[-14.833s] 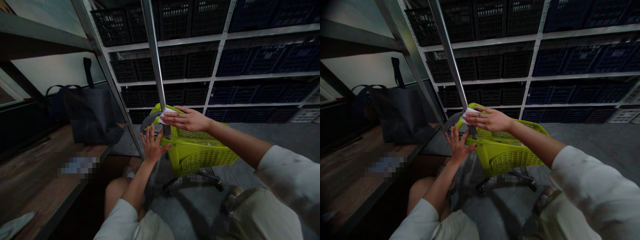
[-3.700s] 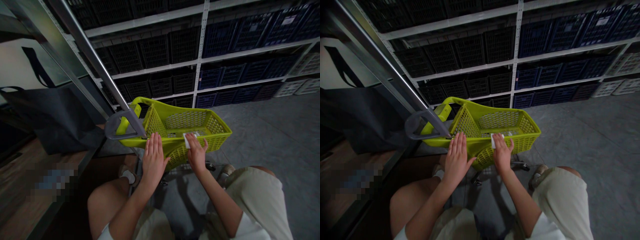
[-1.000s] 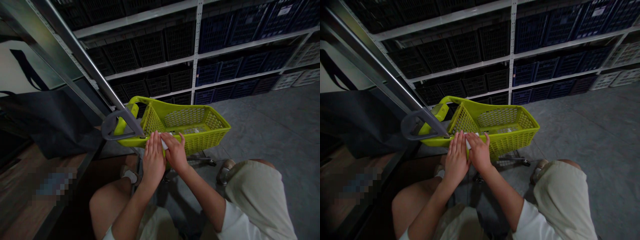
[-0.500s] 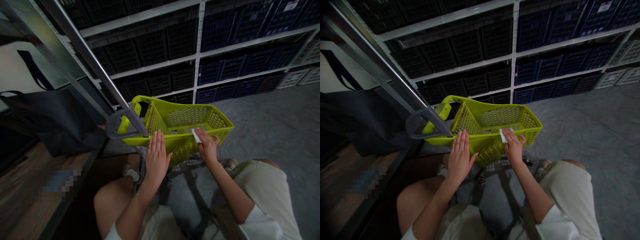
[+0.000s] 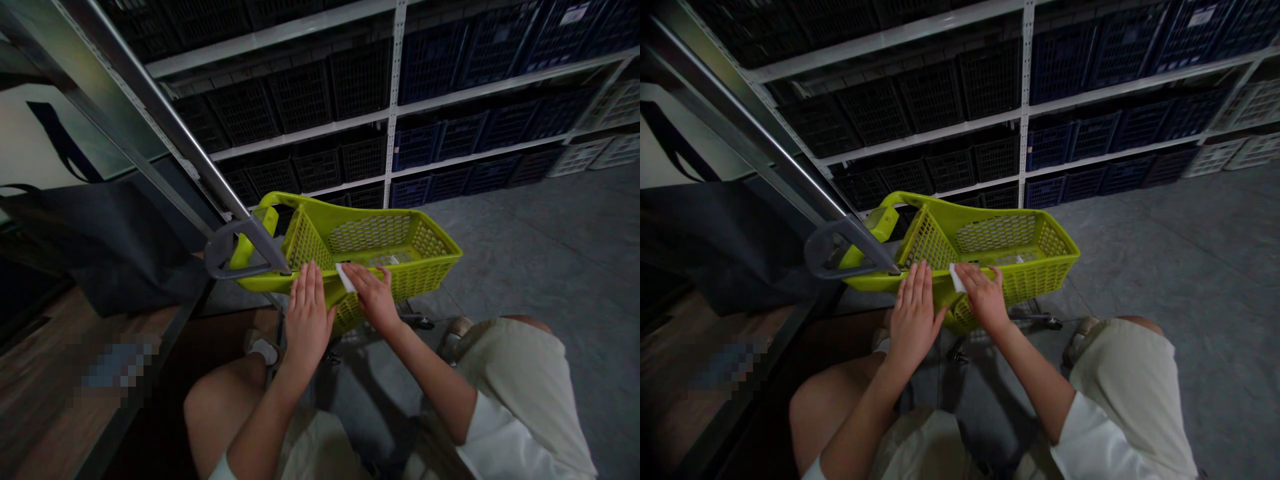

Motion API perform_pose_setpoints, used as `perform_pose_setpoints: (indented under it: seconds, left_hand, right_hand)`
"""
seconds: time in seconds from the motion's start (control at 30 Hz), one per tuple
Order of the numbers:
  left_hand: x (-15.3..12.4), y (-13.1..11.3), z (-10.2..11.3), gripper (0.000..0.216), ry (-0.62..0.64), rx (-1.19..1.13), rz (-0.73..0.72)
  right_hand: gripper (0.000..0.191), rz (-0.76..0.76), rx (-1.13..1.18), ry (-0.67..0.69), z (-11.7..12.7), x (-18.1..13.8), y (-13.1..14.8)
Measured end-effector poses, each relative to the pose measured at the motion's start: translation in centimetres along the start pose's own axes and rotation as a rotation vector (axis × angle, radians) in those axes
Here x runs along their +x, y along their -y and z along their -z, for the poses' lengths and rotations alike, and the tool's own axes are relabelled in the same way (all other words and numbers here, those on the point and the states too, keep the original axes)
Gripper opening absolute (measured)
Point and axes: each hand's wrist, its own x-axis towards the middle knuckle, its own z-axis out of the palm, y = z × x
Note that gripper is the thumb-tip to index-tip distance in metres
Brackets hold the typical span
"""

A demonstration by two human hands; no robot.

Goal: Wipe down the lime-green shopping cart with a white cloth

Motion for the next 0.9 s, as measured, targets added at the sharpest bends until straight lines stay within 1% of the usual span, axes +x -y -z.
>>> perform_pose_setpoints:
  seconds: [0.1,0.17,0.23,0.27,0.33,0.4,0.43,0.5,0.57,0.63,0.67,0.7,0.77,0.83,0.9]
  left_hand:
    - [0.0,0.1,0.1,0.079,-0.004,0.000,0.009]
    - [0.0,0.0,0.1,0.079,-0.004,-0.001,0.010]
    - [0.0,-0.1,0.0,0.080,0.001,0.000,0.013]
    - [0.0,-0.2,0.0,0.080,0.003,0.000,0.015]
    - [0.1,-0.3,-0.1,0.079,0.002,-0.006,0.018]
    - [0.1,-0.4,-0.1,0.079,-0.006,-0.018,0.022]
    - [0.1,-0.4,-0.2,0.079,-0.014,-0.024,0.022]
    - [0.0,-0.3,-0.4,0.077,-0.031,-0.033,0.017]
    - [0.0,-0.3,-0.5,0.073,-0.044,-0.026,0.014]
    - [0.1,-0.3,-0.5,0.070,-0.042,-0.011,0.015]
    - [0.1,-0.3,-0.5,0.070,-0.037,-0.006,0.016]
    - [0.1,-0.3,-0.4,0.070,-0.031,-0.004,0.017]
    - [0.1,-0.4,-0.2,0.074,-0.017,-0.006,0.020]
    - [0.1,-0.5,0.0,0.077,-0.010,-0.005,0.025]
    - [0.1,-0.5,0.1,0.079,-0.009,-0.002,0.027]
  right_hand:
    - [0.068,-0.054,-0.101,-0.041,0.9,-2.1,-4.6]
    - [0.068,-0.107,-0.158,-0.071,1.6,-3.2,-6.9]
    - [0.066,-0.165,-0.183,-0.096,2.1,-3.7,-8.1]
    - [0.065,-0.196,-0.185,-0.111,2.1,-3.7,-8.1]
    - [0.060,-0.253,-0.170,-0.140,1.9,-3.2,-6.8]
    - [0.057,-0.267,-0.124,-0.147,1.3,-2.1,-4.0]
    - [0.056,-0.251,-0.091,-0.136,0.9,-1.3,-2.2]
    - [0.058,-0.164,0.001,-0.080,0.2,0.3,1.4]
    - [0.058,-0.092,0.071,-0.036,-0.4,1.6,4.3]
    - [0.058,-0.043,0.104,-0.008,-0.6,2.3,5.6]
    - [0.058,-0.023,0.105,0.002,-0.7,2.4,5.5]
    - [0.060,-0.004,0.099,0.010,-0.6,2.2,5.0]
    - [0.065,0.026,0.067,0.022,-0.4,1.4,3.0]
    - [0.069,0.020,0.008,0.014,0.0,0.0,0.0]
    - [0.071,-0.021,-0.069,-0.013,0.7,-1.4,-3.2]
